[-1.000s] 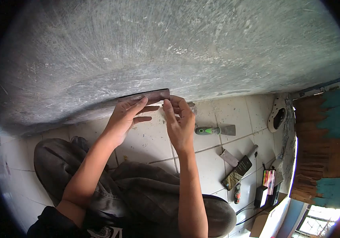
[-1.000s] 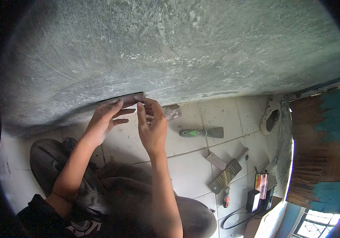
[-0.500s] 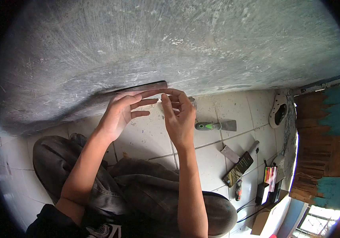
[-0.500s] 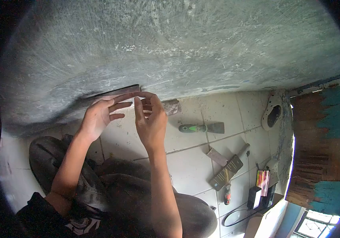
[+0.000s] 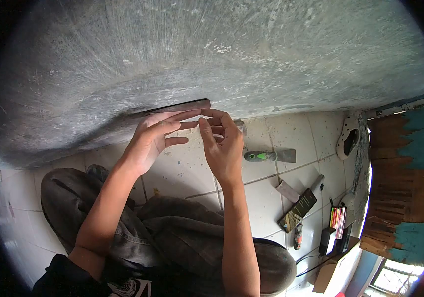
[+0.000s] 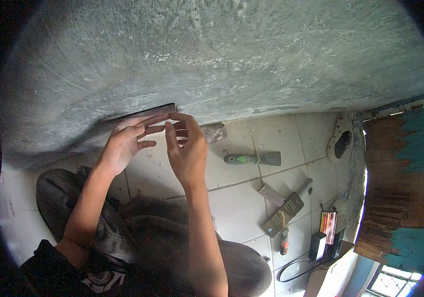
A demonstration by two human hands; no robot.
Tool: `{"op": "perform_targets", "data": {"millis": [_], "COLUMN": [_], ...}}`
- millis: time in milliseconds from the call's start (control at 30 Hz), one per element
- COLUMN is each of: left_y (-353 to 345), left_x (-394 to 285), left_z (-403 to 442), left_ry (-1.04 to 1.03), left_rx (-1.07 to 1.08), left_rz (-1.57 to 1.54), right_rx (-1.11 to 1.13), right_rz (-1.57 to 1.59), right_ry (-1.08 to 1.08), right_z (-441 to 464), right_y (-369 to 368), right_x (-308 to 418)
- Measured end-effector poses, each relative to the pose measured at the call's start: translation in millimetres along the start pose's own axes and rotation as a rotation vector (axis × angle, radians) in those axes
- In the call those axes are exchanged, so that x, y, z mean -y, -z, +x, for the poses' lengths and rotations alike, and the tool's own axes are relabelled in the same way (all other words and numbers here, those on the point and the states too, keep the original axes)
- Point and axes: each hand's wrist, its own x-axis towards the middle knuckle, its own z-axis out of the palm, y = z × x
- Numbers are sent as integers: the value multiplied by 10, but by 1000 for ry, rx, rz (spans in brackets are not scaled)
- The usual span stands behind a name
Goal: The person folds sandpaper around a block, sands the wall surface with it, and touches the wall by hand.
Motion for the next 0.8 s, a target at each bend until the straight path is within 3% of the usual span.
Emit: {"op": "perform_targets", "data": {"millis": [333, 800], "left_y": [21, 9], "left_x": [68, 76], "left_z": [8, 8], "left_ry": [-39, -43], "left_rx": [47, 44], "left_rz": [-81, -96], "right_rx": [-15, -111], "right_rz": [9, 8], "right_ry": [-28, 119], "right_z": [3, 17], "right_y": [0, -2], "right_x": [-5, 2]}}
